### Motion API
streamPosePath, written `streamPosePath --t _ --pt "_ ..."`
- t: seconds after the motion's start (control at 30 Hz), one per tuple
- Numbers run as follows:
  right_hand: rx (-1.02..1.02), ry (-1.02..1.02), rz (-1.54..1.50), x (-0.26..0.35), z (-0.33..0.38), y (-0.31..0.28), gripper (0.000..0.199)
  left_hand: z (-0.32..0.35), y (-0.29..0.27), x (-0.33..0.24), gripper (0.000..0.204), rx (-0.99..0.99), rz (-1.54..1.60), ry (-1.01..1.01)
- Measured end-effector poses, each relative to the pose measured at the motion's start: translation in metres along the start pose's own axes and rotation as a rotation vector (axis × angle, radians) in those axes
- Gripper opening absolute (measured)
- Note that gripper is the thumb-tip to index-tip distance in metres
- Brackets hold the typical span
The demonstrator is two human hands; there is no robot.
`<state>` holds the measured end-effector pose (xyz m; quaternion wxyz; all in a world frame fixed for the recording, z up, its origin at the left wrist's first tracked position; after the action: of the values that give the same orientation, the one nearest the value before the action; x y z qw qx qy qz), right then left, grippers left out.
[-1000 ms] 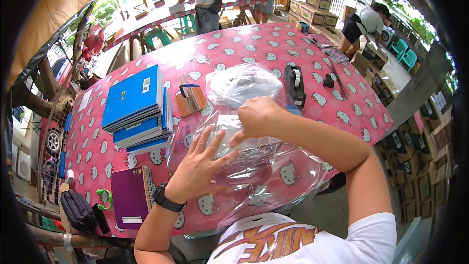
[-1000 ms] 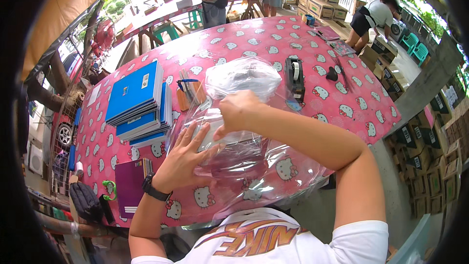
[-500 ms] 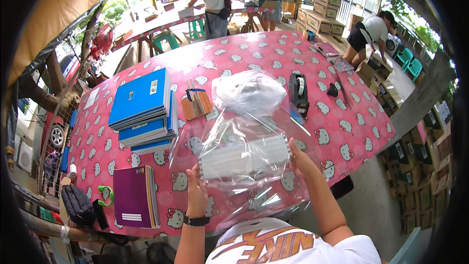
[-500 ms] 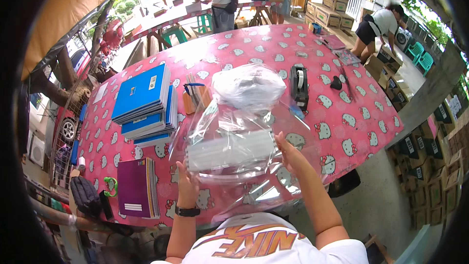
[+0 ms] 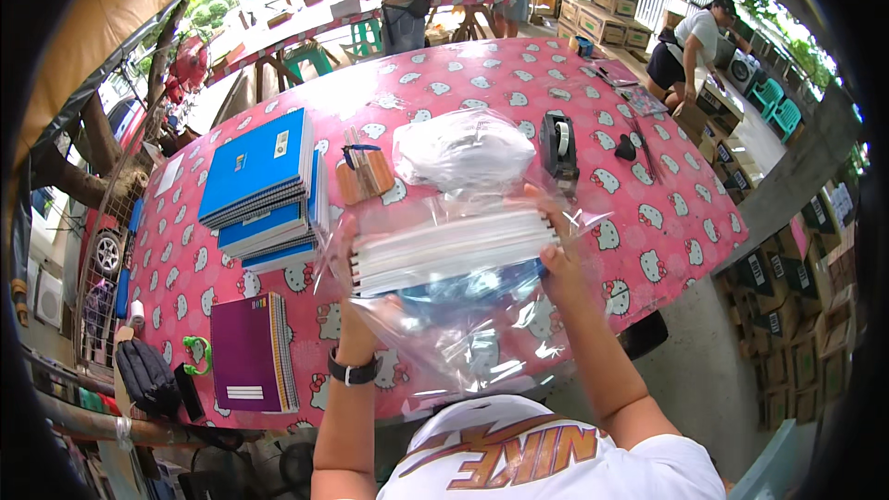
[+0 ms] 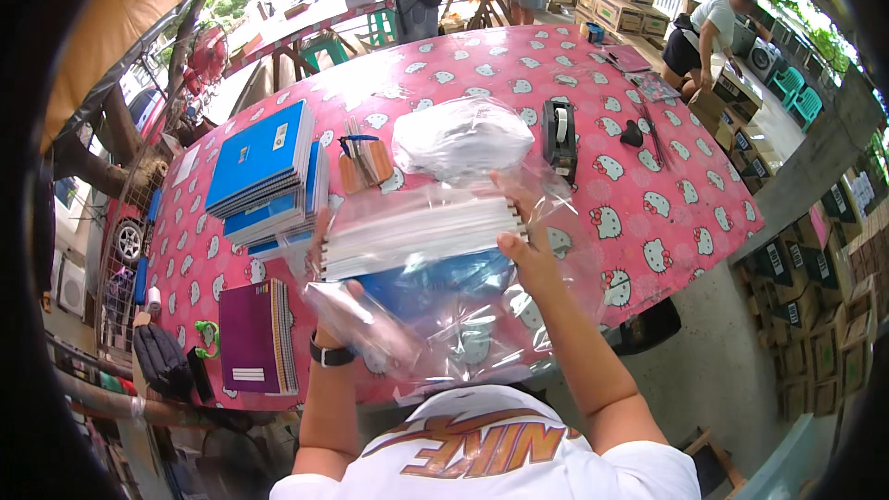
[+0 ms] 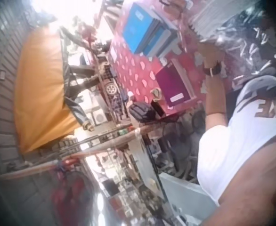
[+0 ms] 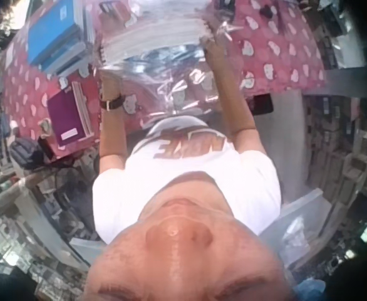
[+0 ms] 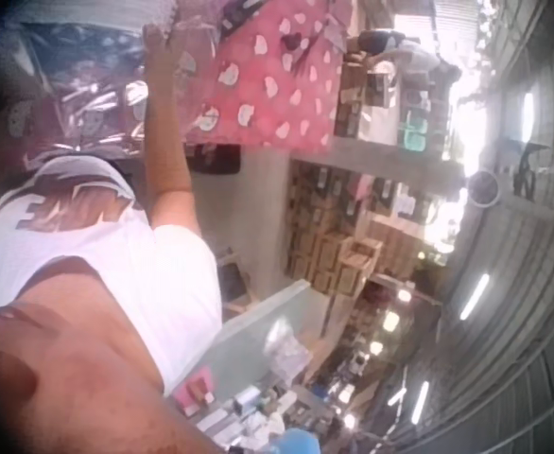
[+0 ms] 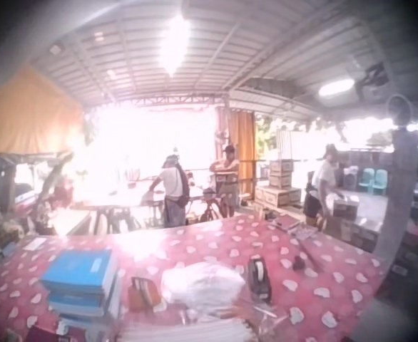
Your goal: The person places stacks of notebooks into clear plastic bags, folds the bags over, and secures them with adhesive tape before stacking the packaged notebooks.
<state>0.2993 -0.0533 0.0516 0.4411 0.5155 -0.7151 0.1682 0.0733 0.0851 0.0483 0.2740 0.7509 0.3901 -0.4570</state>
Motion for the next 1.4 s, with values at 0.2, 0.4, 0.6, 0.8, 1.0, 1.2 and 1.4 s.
streamPosePath --t 0.2,0.4,0.6,0.8,1.0,1.2,1.4 --pt "-0.042 0.136 0.35 0.035 -0.061 0.006 0.025 -0.045 -0.009 -0.041 0.028 -0.227 -0.082 0.009" --pt "0.028 0.043 0.352 0.046 -0.09 0.012 0.018 -0.082 -0.017 -0.04 0.025 -0.229 -0.209 0.029" --pt "0.112 -0.012 0.144 0.031 -0.095 0.009 0.018 -0.075 -0.025 -0.025 0.023 -0.251 0.026 0.037" --pt "0.161 0.173 0.007 -0.012 -0.059 -0.011 0.039 -0.049 -0.031 0.005 0.023 -0.185 0.07 0.101" --pt "0.243 0.225 0.134 -0.059 -0.022 0.004 0.082 -0.009 -0.03 0.066 0.084 -0.021 0.058 -0.22" --pt "0.318 0.258 0.098 -0.027 -0.039 0.017 0.083 -0.015 -0.025 0.051 0.09 0.033 0.089 -0.182" --pt "0.231 0.176 0.277 -0.003 -0.032 -0.028 0.104 -0.008 -0.025 0.021 0.096 -0.075 0.018 0.113"
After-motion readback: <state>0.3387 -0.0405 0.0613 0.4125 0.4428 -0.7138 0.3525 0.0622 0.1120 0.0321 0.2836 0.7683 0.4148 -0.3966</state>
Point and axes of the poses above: each hand's wrist, its own z-axis away from the middle knuckle, its own y-axis out of the palm, x = y × z, the point moved 7 cm from there along -z, towards the middle knuckle, and after that the axes turned 2 degrees about x, right-handed, at the moved point
